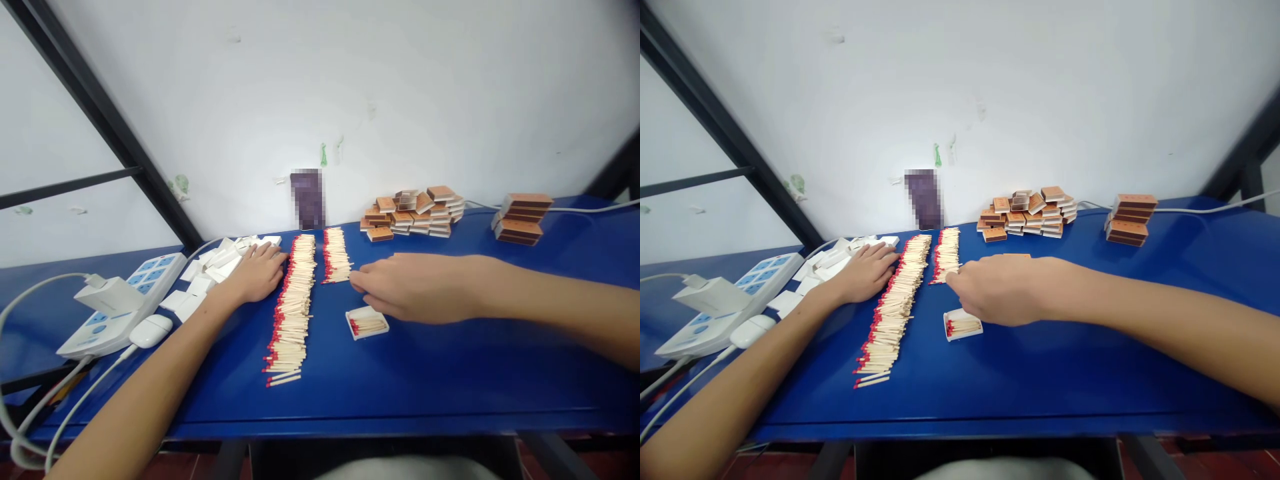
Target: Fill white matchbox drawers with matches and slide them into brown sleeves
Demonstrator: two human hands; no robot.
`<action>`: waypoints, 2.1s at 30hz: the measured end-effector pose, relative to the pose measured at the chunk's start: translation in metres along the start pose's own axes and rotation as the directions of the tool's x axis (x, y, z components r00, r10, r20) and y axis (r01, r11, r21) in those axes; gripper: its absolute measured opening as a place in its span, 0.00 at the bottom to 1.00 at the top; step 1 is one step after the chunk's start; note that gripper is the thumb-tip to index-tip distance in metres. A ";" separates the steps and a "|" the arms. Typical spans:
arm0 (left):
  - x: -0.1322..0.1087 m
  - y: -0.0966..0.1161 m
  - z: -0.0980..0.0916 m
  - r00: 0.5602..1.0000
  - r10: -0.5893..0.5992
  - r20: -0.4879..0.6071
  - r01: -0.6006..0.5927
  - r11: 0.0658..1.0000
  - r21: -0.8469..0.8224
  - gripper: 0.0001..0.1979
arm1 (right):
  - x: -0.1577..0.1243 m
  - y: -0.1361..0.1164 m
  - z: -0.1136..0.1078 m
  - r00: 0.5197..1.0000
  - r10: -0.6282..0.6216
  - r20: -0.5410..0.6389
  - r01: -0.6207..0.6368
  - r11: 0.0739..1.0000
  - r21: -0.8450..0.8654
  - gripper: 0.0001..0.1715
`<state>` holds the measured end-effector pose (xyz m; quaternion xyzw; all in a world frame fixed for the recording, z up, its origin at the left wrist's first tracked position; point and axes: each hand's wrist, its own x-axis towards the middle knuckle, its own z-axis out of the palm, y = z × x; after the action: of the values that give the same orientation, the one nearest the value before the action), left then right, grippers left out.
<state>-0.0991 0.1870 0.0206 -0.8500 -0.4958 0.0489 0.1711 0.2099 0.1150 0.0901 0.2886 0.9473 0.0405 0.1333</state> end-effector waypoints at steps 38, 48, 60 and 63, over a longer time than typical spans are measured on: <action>-0.001 -0.002 0.004 1.000 -0.006 -0.030 0.006 1.000 0.012 0.21 | 0.048 0.041 0.078 0.831 -0.031 -0.555 0.242 0.918 0.313 0.16; 0.000 -0.003 0.004 1.000 -0.001 -0.031 0.001 1.000 0.006 0.22 | 0.049 0.037 0.078 0.800 0.344 -0.492 -0.139 0.903 0.406 0.11; -0.001 -0.002 0.004 0.999 -0.013 -0.031 0.013 1.000 -0.006 0.22 | 0.049 0.036 0.074 0.845 0.321 -0.429 -0.143 0.907 0.397 0.03; -0.001 -0.003 0.005 0.999 -0.010 -0.032 0.010 1.000 -0.010 0.23 | 0.050 0.037 0.075 0.850 0.298 -0.433 -0.125 0.915 0.384 0.03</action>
<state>-0.1029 0.1887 0.0170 -0.8490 -0.4974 0.0321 0.1753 0.2108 0.1739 0.0124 0.3920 0.9043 -0.0388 -0.1648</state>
